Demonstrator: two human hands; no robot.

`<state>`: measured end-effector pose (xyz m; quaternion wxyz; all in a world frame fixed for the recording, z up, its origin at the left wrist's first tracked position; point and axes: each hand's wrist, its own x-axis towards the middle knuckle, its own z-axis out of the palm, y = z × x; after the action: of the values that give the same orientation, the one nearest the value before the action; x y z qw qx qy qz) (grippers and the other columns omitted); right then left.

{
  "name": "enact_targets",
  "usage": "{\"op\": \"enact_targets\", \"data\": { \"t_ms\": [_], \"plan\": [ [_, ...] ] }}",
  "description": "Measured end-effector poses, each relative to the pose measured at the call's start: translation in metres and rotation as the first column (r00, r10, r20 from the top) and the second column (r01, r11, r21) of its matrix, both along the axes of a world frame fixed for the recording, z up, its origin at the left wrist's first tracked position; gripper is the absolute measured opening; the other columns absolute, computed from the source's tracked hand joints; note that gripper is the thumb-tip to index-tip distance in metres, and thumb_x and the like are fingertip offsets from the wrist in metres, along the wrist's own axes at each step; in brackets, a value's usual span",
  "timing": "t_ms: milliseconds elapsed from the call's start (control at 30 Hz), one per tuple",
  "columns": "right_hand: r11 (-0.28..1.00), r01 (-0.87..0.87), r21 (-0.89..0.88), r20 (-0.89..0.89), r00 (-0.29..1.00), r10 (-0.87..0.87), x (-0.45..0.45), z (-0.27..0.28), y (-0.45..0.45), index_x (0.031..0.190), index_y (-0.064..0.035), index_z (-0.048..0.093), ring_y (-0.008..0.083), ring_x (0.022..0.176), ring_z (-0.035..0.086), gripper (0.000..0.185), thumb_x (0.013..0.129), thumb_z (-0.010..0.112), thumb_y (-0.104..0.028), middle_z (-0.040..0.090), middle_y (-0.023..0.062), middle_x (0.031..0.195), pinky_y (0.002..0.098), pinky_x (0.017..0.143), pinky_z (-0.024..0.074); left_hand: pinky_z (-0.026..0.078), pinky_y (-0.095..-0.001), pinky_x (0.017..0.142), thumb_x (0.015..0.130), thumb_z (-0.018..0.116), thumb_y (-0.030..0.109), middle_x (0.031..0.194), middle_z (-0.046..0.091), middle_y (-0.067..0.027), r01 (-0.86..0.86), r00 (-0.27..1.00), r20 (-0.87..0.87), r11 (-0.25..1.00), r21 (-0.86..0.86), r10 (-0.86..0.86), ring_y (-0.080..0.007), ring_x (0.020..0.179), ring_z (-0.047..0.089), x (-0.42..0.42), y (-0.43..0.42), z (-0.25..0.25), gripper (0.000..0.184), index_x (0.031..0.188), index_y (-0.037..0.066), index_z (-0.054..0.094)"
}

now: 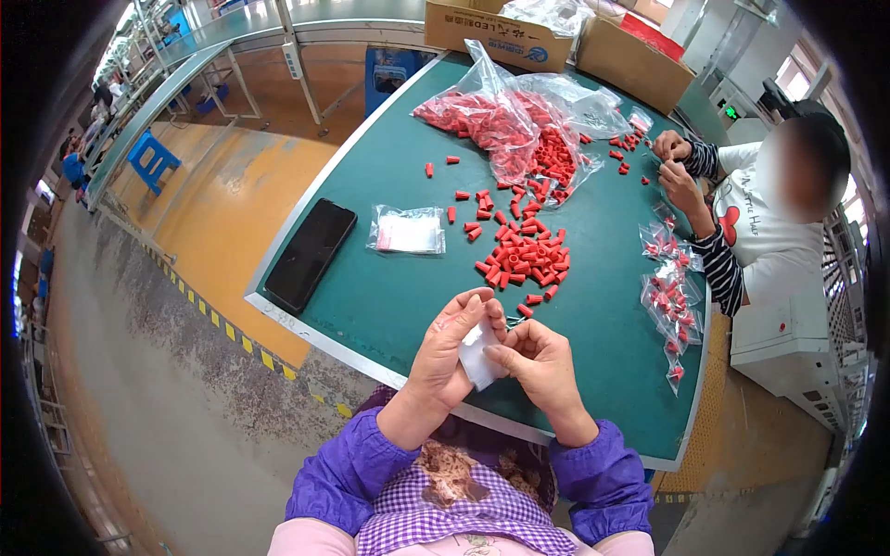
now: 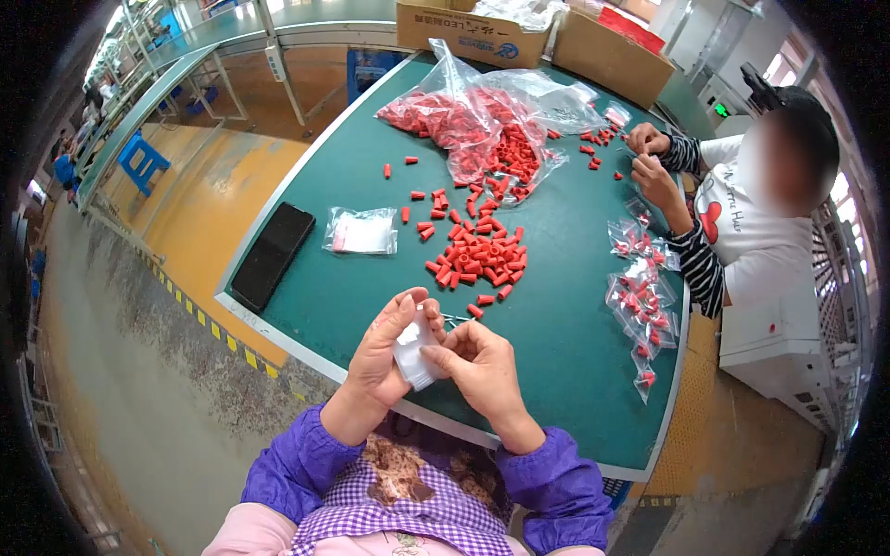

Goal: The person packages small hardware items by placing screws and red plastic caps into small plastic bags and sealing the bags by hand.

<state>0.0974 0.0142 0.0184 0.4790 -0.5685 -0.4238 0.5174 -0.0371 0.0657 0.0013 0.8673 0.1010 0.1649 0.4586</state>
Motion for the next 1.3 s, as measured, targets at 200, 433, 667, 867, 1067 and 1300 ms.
{"op": "enact_targets", "data": {
  "t_ms": [200,433,667,867,1067,1300],
  "plan": [
    [0.929,0.111,0.352,0.401,0.879,-0.257,-0.016,-0.005,0.004,0.080,0.0008,0.060,0.0078,0.060,0.052,0.012,0.082,0.069,-0.007,0.060,0.0010,0.070,0.0241,0.054,0.0429,0.050,-0.0369,0.088,0.090,0.062,0.023,0.107,0.060,-0.0123,-0.051,0.998,0.031,0.991,-0.120,0.055,-0.0226,0.099,0.058,-0.001,0.001,0.001,0.030,0.112,0.005,0.054],
    [0.749,0.044,0.661,0.555,0.643,-0.527,-0.012,-0.006,0.007,0.082,-0.0007,0.059,0.0140,0.066,0.054,0.010,0.084,0.067,-0.007,0.058,0.0065,0.074,0.0258,0.058,0.0434,0.050,-0.0377,0.089,0.089,0.063,0.024,0.111,0.058,-0.0118,-0.027,1.000,0.004,0.983,-0.183,0.028,-0.0225,0.101,0.058,0.006,-0.004,0.005,0.035,0.118,0.007,0.052],
    [0.732,0.192,0.654,0.395,0.739,-0.546,-0.010,-0.005,0.004,0.082,-0.0041,0.057,0.0220,0.064,0.053,0.012,0.081,0.068,-0.008,0.058,0.0069,0.074,0.0327,0.062,0.0422,0.053,-0.0317,0.076,0.086,0.066,0.026,0.107,0.059,-0.0096,0.082,0.996,0.053,0.980,-0.184,-0.074,-0.0167,0.086,0.060,-0.004,-0.002,0.008,0.046,0.125,0.007,0.049],
    [0.740,0.030,0.672,0.498,0.722,-0.481,-0.008,-0.004,0.002,0.080,-0.0044,0.057,0.0224,0.065,0.054,0.011,0.081,0.068,-0.007,0.058,0.0066,0.073,0.0322,0.065,0.0417,0.051,-0.0273,0.069,0.085,0.068,0.020,0.087,0.059,-0.0045,0.104,0.985,-0.134,0.992,-0.074,-0.113,-0.0126,0.075,0.058,-0.007,-0.003,0.002,0.034,0.111,0.002,0.055],
    [0.805,0.052,0.590,0.503,0.757,-0.418,-0.006,-0.003,-0.010,0.079,-0.0046,0.059,0.0224,0.067,0.055,0.009,0.080,0.068,-0.006,0.059,0.0067,0.072,0.0323,0.066,0.0425,0.047,-0.0234,0.061,0.084,0.069,0.013,0.081,0.060,-0.0029,0.049,0.945,-0.325,0.999,-0.012,-0.050,-0.0101,0.067,0.055,-0.010,-0.008,0.008,0.020,0.097,0.001,0.060],
    [0.891,0.093,0.443,0.613,0.694,-0.378,0.054,0.001,-0.011,0.089,-0.0003,0.063,0.0248,0.074,0.061,0.009,0.081,0.065,-0.002,0.062,0.0126,0.081,0.0318,0.066,0.0480,0.040,-0.0173,0.056,0.082,0.072,0.011,0.073,0.061,0.0020,-0.030,0.820,-0.547,0.967,0.254,0.169,-0.0036,0.062,0.052,-0.033,-0.005,0.008,0.012,0.085,0.001,0.065]
  ]
}}
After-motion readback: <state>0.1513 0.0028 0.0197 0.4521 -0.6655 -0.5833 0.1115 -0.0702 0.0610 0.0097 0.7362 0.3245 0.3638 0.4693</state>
